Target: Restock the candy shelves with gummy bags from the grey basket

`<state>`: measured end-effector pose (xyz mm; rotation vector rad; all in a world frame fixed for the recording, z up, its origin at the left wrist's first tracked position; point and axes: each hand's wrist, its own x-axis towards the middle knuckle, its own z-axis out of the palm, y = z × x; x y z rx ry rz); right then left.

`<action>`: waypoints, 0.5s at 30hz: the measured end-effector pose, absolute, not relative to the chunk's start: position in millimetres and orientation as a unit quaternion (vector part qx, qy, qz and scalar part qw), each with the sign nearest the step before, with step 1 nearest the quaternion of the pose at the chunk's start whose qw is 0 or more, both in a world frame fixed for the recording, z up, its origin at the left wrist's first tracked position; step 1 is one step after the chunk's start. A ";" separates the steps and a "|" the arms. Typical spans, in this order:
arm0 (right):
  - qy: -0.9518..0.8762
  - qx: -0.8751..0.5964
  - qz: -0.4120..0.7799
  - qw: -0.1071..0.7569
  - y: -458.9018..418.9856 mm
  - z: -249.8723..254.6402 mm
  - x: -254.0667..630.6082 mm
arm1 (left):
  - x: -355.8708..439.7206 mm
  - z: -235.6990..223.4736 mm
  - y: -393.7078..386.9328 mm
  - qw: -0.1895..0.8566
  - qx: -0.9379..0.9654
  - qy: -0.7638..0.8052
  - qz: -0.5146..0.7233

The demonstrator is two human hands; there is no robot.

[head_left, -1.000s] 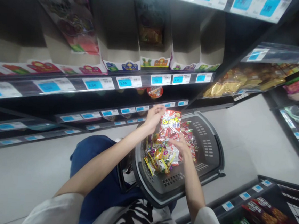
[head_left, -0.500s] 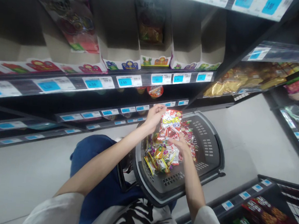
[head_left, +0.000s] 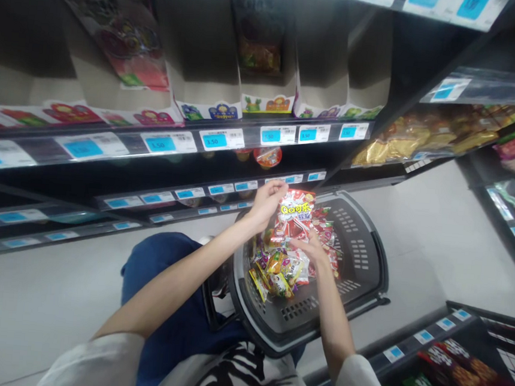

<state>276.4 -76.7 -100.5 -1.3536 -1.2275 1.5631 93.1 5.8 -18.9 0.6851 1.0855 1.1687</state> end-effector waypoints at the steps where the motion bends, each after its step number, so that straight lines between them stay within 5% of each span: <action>1: -0.477 -0.522 0.607 0.363 -76.9 -100.6 276.2 | 93.1 -18.2 5.3 0.647 0.299 0.477 0.513; 15: -0.475 -0.504 0.630 0.350 -78.3 -105.1 284.7 | 100.8 -25.5 4.6 0.687 0.263 0.485 0.473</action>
